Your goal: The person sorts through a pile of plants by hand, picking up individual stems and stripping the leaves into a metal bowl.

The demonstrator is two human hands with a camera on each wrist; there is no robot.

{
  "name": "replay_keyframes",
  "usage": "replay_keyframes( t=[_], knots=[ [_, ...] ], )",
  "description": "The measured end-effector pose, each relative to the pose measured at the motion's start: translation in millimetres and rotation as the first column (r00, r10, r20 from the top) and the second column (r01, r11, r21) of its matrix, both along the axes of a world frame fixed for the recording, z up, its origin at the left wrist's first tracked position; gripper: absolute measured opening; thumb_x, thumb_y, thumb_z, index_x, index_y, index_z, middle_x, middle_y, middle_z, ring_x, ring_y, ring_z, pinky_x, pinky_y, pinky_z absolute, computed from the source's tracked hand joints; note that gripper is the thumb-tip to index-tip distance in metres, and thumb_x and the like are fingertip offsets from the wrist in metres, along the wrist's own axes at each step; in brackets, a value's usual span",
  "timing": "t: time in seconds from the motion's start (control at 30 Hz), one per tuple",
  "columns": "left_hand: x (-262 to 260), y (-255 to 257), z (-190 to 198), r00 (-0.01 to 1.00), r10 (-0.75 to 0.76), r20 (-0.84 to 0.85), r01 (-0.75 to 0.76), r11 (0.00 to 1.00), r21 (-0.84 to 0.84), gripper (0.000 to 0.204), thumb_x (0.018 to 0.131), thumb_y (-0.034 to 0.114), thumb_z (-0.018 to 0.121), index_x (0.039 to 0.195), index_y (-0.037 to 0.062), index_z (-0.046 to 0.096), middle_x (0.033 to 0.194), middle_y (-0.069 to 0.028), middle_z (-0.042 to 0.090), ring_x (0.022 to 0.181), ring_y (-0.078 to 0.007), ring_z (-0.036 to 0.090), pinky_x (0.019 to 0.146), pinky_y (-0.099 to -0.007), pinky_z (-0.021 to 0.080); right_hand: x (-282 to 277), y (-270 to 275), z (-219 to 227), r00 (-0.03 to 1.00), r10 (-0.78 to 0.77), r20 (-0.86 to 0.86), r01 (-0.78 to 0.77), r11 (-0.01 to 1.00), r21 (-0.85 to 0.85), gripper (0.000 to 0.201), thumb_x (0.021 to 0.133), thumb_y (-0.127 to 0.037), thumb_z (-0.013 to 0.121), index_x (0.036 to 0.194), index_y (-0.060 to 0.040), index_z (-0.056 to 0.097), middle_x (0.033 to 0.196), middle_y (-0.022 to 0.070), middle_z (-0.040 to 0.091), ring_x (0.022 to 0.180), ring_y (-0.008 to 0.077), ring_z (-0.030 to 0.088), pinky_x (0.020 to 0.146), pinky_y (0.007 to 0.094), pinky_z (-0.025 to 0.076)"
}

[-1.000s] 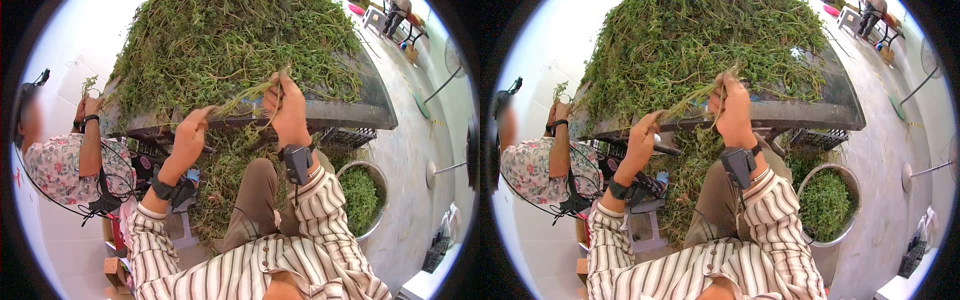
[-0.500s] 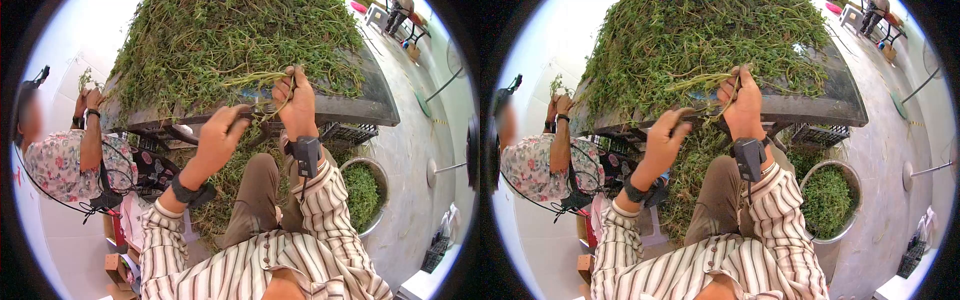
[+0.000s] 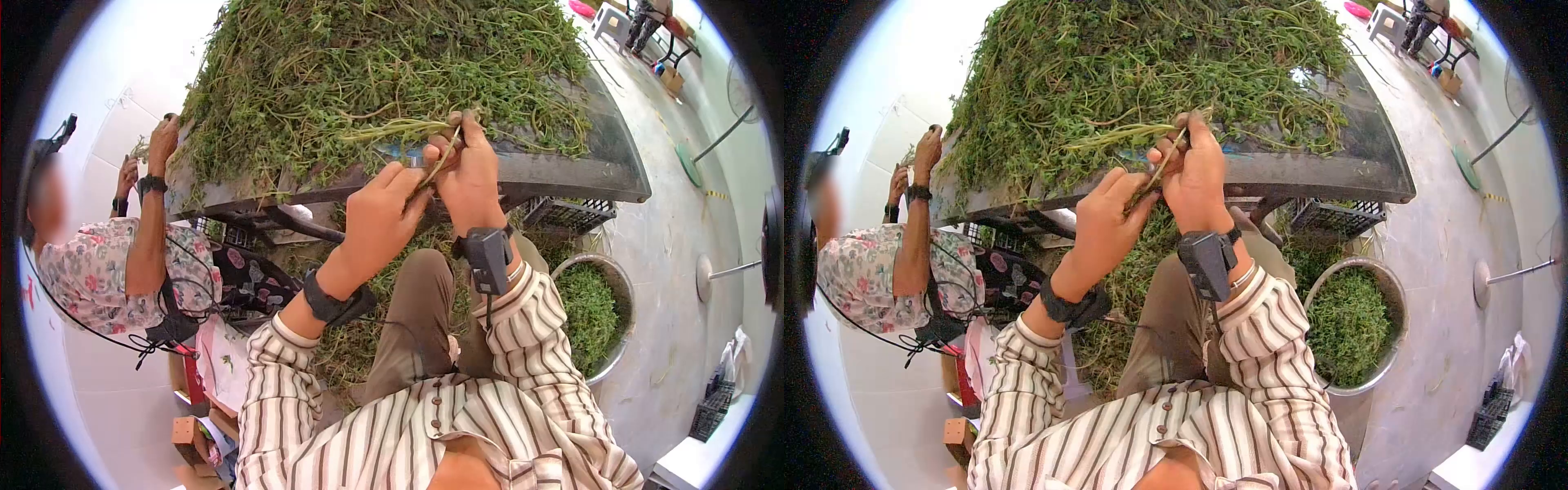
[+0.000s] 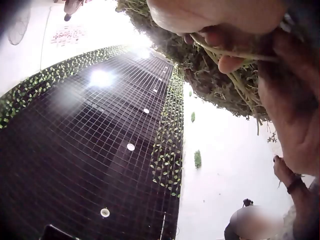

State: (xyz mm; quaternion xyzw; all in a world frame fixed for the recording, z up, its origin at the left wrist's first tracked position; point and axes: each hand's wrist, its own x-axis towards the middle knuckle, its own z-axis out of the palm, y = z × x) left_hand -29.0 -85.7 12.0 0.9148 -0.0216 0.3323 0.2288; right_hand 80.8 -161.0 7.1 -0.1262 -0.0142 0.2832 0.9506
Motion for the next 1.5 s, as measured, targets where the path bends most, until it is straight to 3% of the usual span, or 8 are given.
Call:
replay_keyframes(
  t=[0.6, 0.7, 0.9, 1.03, 1.17, 1.23, 1.27, 1.5],
  knots=[
    [-45, 17, 7, 0.994, 0.024, -0.105, -0.013, 0.994, 0.104, 0.006, 0.068, 0.002, 0.057, 0.074, 0.0028, 0.056, 0.066, -0.0104, 0.049, 0.057, -0.0279, 0.052, 0.051, -0.0345, 0.042, 3, -1, -5, 0.995, 0.086, 0.046, -0.087, 0.996, 0.028, 0.021, 0.095, -0.023, 0.041, 0.08, -0.0094, 0.045, 0.064, -0.0025, 0.028, 0.052, 0.008, 0.027, 0.04, 0.0231, 0.02],
    [-74, 40, -4, 0.97, 0.175, -0.171, -0.153, 0.979, 0.136, 0.006, 0.074, -0.001, 0.053, 0.079, -0.0021, 0.056, 0.073, -0.0154, 0.053, 0.065, -0.0293, 0.053, 0.061, -0.0332, 0.044, 32, -20, -8, 0.999, -0.035, 0.022, 0.03, 0.98, 0.197, 0.019, 0.095, -0.022, 0.041, 0.081, -0.0091, 0.044, 0.065, -0.0014, 0.029, 0.052, 0.0081, 0.028, 0.04, 0.0233, 0.021],
    [-103, 95, 3, 0.851, 0.475, -0.224, -0.496, 0.867, -0.045, 0.017, 0.09, 0.012, 0.043, 0.089, -0.0022, 0.053, 0.076, -0.006, 0.05, 0.07, -0.0172, 0.046, 0.069, -0.0287, 0.04, 30, -23, -12, 0.954, -0.221, -0.2, 0.219, 0.975, -0.036, 0.016, 0.093, -0.025, 0.044, 0.086, -0.0101, 0.044, 0.069, 0.0003, 0.036, 0.055, 0.0115, 0.034, 0.043, 0.0271, 0.028],
    [-53, 65, 50, 0.941, 0.337, 0.044, -0.334, 0.941, -0.059, 0.019, 0.092, 0.015, 0.044, 0.094, -0.0019, 0.052, 0.085, -0.0083, 0.053, 0.077, -0.018, 0.049, 0.073, -0.0269, 0.04, 18, -15, -9, 0.987, -0.119, -0.105, 0.123, 0.992, 0.034, 0.017, 0.093, -0.025, 0.044, 0.086, -0.0092, 0.044, 0.069, 0.0005, 0.038, 0.054, 0.0116, 0.036, 0.042, 0.0266, 0.028],
    [7, -18, 105, 0.988, -0.072, 0.137, 0.058, 0.993, 0.103, 0.02, 0.087, 0.011, 0.05, 0.102, 0.001, 0.057, 0.095, -0.0125, 0.057, 0.085, -0.0261, 0.056, 0.077, -0.0316, 0.043, 13, -6, -17, 0.995, -0.097, 0.026, 0.097, 0.995, 0.027, 0.017, 0.093, -0.024, 0.043, 0.086, -0.0079, 0.046, 0.065, -0.0002, 0.038, 0.052, 0.0117, 0.036, 0.043, 0.0262, 0.029],
    [22, -78, 126, 0.925, -0.366, -0.099, 0.371, 0.822, 0.433, 0.029, 0.081, 0.01, 0.054, 0.107, -0.0026, 0.057, 0.112, -0.0171, 0.052, 0.106, -0.0321, 0.047, 0.09, -0.04, 0.04, 14, -3, -25, 0.975, -0.152, 0.16, 0.153, 0.988, 0.006, 0.014, 0.091, -0.019, 0.043, 0.089, -0.0067, 0.048, 0.065, -0.0006, 0.04, 0.052, 0.0111, 0.038, 0.044, 0.0262, 0.031],
    [38, -102, 122, 0.749, -0.663, -0.001, 0.599, 0.676, 0.43, 0.034, 0.082, 0.012, 0.054, 0.112, -0.0044, 0.053, 0.115, -0.0198, 0.049, 0.111, -0.0328, 0.043, 0.095, -0.0413, 0.036, 15, -1, -30, 0.973, -0.135, 0.186, 0.139, 0.99, -0.008, 0.014, 0.091, -0.019, 0.043, 0.089, -0.0067, 0.048, 0.065, -0.0006, 0.04, 0.052, 0.0111, 0.038, 0.044, 0.0262, 0.031],
    [53, -100, 125, 0.794, -0.56, -0.235, 0.6, 0.664, 0.445, 0.03, 0.084, 0.011, 0.055, 0.113, 0.0039, 0.058, 0.119, -0.0138, 0.053, 0.11, -0.0303, 0.051, 0.091, -0.0365, 0.043, 30, 6, -62, 0.402, -0.369, 0.838, 0.681, 0.732, -0.005, 0.014, 0.093, -0.017, 0.044, 0.099, -0.0058, 0.049, 0.068, -0.001, 0.043, 0.055, 0.0091, 0.04, 0.05, 0.0253, 0.037]
  ],
)
